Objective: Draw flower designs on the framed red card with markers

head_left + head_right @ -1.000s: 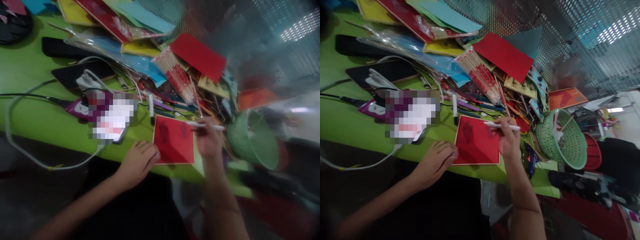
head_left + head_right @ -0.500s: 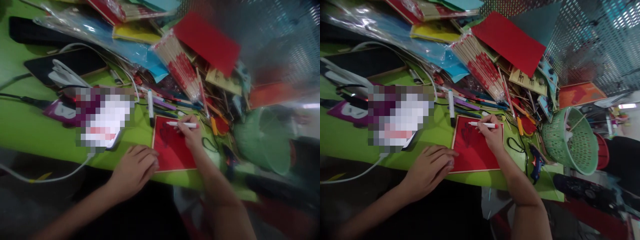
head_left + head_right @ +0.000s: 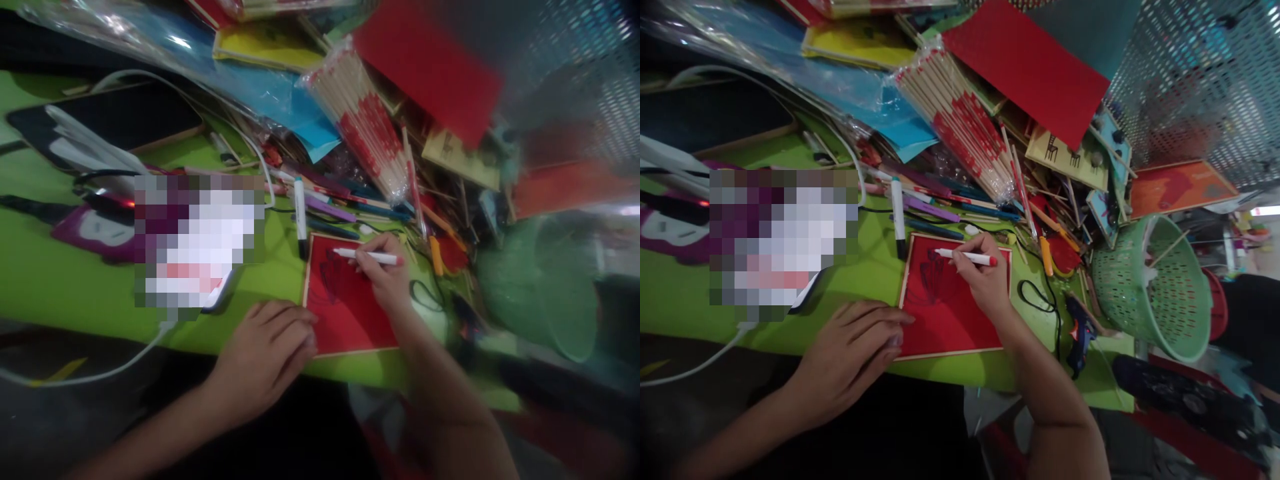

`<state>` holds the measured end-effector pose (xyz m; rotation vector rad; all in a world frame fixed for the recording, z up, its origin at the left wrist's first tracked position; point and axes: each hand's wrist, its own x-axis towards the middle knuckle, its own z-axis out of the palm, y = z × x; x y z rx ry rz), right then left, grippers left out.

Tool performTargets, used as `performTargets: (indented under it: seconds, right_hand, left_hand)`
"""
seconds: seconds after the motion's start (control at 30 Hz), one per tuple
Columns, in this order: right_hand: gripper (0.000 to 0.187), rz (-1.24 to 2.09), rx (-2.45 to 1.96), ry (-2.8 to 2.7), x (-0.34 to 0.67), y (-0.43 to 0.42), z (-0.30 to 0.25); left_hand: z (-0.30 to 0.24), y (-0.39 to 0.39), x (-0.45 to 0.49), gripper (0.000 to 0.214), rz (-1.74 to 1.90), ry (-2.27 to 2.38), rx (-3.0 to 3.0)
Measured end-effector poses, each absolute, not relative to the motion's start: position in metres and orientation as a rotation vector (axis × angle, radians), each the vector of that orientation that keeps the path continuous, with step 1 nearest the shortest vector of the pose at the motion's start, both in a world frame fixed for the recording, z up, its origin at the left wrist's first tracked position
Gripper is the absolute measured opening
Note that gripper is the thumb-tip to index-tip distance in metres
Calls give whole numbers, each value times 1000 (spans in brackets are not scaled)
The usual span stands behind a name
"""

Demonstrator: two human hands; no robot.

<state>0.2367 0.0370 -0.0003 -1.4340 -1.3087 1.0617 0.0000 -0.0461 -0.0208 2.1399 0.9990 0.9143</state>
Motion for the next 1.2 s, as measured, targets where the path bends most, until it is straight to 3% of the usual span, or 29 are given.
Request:
performTargets:
  seconds: [0.47, 0.93, 1.2]
  right_hand:
    - [29, 1053, -1475, -1349, 238, 37, -1]
    - [17, 1046, -1207, -1231, 244, 13, 21]
    - [21, 1384, -1194, -1321, 238, -14, 35]
  left_hand:
    - [-22, -49, 1, 15, 892, 1008, 2125]
    - [-18, -44, -1, 15, 943, 1073, 2020]
    - [-16, -43, 6, 18, 886, 1224, 1963]
